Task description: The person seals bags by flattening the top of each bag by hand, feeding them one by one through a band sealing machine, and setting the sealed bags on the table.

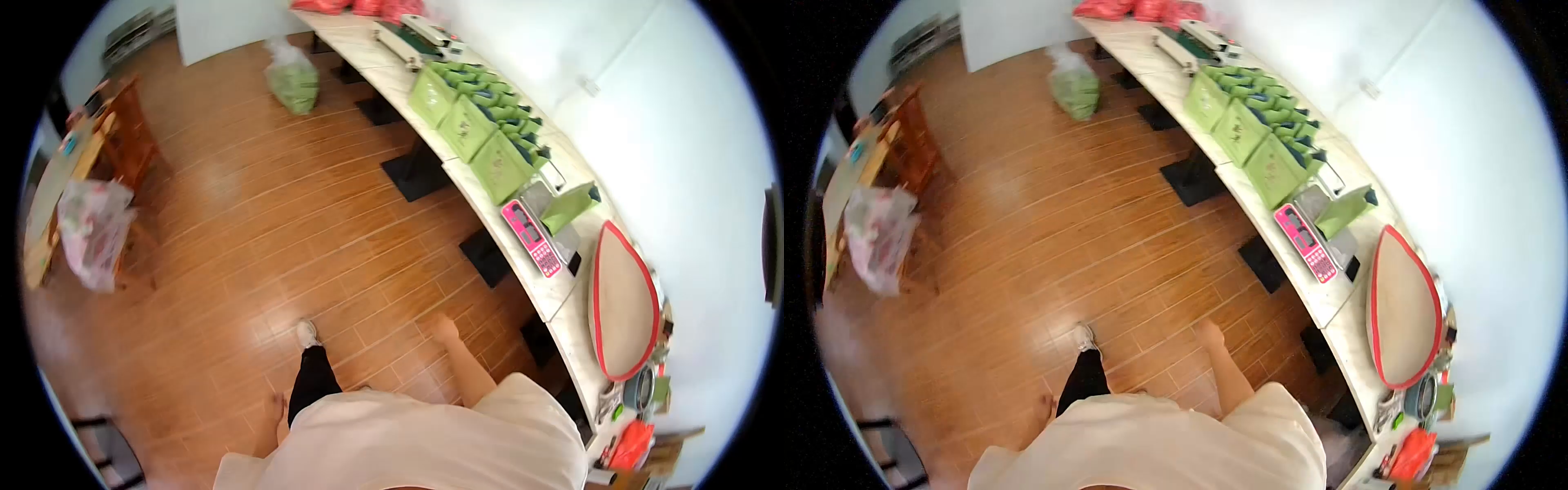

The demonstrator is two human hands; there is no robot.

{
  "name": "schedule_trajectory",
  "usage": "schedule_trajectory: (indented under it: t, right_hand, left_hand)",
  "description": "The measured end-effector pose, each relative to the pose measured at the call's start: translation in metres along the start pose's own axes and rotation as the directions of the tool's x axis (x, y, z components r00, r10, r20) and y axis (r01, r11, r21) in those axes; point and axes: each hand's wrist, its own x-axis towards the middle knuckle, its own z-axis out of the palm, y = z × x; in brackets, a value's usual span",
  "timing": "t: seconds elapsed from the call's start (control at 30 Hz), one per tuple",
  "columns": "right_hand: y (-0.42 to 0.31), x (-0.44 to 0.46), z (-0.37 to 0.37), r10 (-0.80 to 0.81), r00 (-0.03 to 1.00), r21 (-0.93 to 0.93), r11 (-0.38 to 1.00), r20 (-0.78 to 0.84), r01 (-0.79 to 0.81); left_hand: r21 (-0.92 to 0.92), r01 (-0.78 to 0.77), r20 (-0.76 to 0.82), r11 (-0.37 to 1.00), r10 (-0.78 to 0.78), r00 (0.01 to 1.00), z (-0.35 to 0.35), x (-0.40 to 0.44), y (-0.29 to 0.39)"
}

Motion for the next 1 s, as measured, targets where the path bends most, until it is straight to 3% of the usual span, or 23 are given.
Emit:
schedule_trajectory:
  t: [0.03, 0.1, 0.17, 0.23, 0.27, 0.3, 0.33, 0.37, 0.4, 0.43, 0.47, 0.5, 0.57, 0.67, 0.7, 0.77, 0.8, 0.83, 0.87, 0.9, 0.93, 0.97, 1.0]
  right_hand:
    - [-0.020, 0.028, -0.044, 0.113, 0.985, 0.089, 0.991, -0.130, -0.102]
    - [-0.037, 0.053, -0.111, 0.133, 0.897, 0.174, 0.983, -0.422, -0.064]
    - [-0.028, 0.088, -0.155, 0.167, 0.782, 0.181, 0.981, -0.601, -0.071]
    - [-0.010, 0.100, -0.214, 0.264, 0.665, 0.163, 0.964, -0.698, -0.210]
    - [0.006, 0.105, -0.242, 0.340, 0.582, 0.251, 0.940, -0.739, -0.230]
    - [0.026, 0.108, -0.264, 0.268, 0.368, 0.185, 0.951, -0.890, -0.247]
    - [0.039, 0.101, -0.305, 0.456, 0.394, 0.317, 0.874, -0.798, -0.369]
    - [0.082, 0.117, -0.319, 0.273, 0.223, 0.155, 0.887, -0.936, -0.434]
    - [0.087, 0.109, -0.349, 0.421, 0.193, 0.322, 0.860, -0.886, -0.396]
    - [0.093, 0.103, -0.376, 0.444, 0.110, 0.378, 0.850, -0.889, -0.367]
    - [0.118, 0.109, -0.396, 0.439, 0.034, 0.387, 0.822, -0.898, -0.418]
    - [0.126, 0.108, -0.419, 0.545, 0.004, 0.499, 0.771, -0.839, -0.396]
    - [0.159, 0.119, -0.459, 0.581, -0.057, 0.543, 0.715, -0.812, -0.440]
    - [0.251, 0.164, -0.496, 0.469, -0.017, 0.422, 0.778, -0.883, -0.465]
    - [0.290, 0.180, -0.498, 0.375, 0.080, 0.303, 0.841, -0.923, -0.448]
    - [0.272, 0.195, -0.521, 0.430, 0.181, 0.305, 0.826, -0.884, -0.474]
    - [0.284, 0.206, -0.522, 0.602, 0.251, 0.430, 0.751, -0.758, -0.502]
    - [0.324, 0.222, -0.511, 0.501, 0.333, 0.417, 0.860, -0.798, -0.294]
    - [0.281, 0.211, -0.530, 0.581, 0.391, 0.344, 0.777, -0.713, -0.526]
    - [0.287, 0.219, -0.531, 0.612, 0.357, 0.280, 0.703, -0.705, -0.654]
    - [0.304, 0.227, -0.530, 0.557, 0.394, 0.161, 0.702, -0.731, -0.693]
    - [0.345, 0.238, -0.517, 0.389, 0.415, 0.007, 0.737, -0.823, -0.676]
    - [0.263, 0.228, -0.548, 0.576, 0.347, 0.184, 0.670, -0.740, -0.719]
  left_hand:
    - [0.190, -0.110, 0.019, 0.976, 0.108, 0.994, 0.007, 0.018, 0.019]
    - [0.410, -0.128, 0.097, 0.903, 0.097, 0.991, -0.005, 0.060, 0.025]
    - [0.512, -0.127, 0.170, 0.849, 0.045, 0.984, -0.010, 0.102, 0.037]
    - [0.552, -0.107, 0.227, 0.827, -0.025, 0.974, -0.022, 0.149, 0.061]
    - [0.552, -0.082, 0.236, 0.830, -0.061, 0.970, -0.032, 0.180, 0.078]
    - [0.527, -0.039, 0.239, 0.849, -0.105, 0.965, -0.043, 0.216, 0.096]
    - [0.416, 0.081, 0.229, 0.906, -0.190, 0.955, -0.052, 0.255, 0.112]
    - [0.134, 0.306, 0.259, 0.942, -0.332, 0.907, -0.061, 0.301, 0.130]
    - [-0.177, 0.518, 0.344, 0.837, -0.440, 0.829, -0.071, 0.352, 0.150]
    - [-0.271, 0.607, 0.432, 0.747, -0.469, 0.770, -0.077, 0.400, 0.178]
    - [-0.151, 0.456, 0.286, 0.877, -0.403, 0.869, -0.073, 0.429, 0.215]
    - [0.101, 0.274, 0.123, 0.957, -0.285, 0.951, -0.061, 0.451, 0.262]
    - [0.220, 0.133, 0.047, 0.966, -0.147, 0.988, -0.033, 0.490, 0.336]
    - [0.189, 0.019, 0.027, 0.982, -0.024, 0.999, 0.039, 0.524, 0.418]
    - [0.188, -0.033, 0.010, 0.982, 0.032, 0.999, 0.059, 0.528, 0.440]
    - [0.687, -0.200, 0.025, 0.699, 0.253, 0.967, 0.105, 0.528, 0.467]
    - [0.684, -0.219, 0.146, 0.696, 0.163, 0.976, 0.122, 0.533, 0.470]
    - [0.668, -0.247, 0.276, 0.702, 0.074, 0.958, 0.142, 0.535, 0.470]
    - [0.640, -0.209, 0.235, 0.739, 0.070, 0.970, 0.158, 0.532, 0.475]
    - [0.579, -0.253, 0.318, 0.775, 0.071, 0.946, 0.178, 0.530, 0.479]
    - [0.510, -0.296, 0.404, 0.807, 0.078, 0.911, 0.198, 0.529, 0.483]
    - [0.487, -0.300, 0.396, 0.820, 0.099, 0.913, 0.209, 0.528, 0.490]
    - [0.469, -0.302, 0.390, 0.830, 0.113, 0.914, 0.214, 0.527, 0.490]
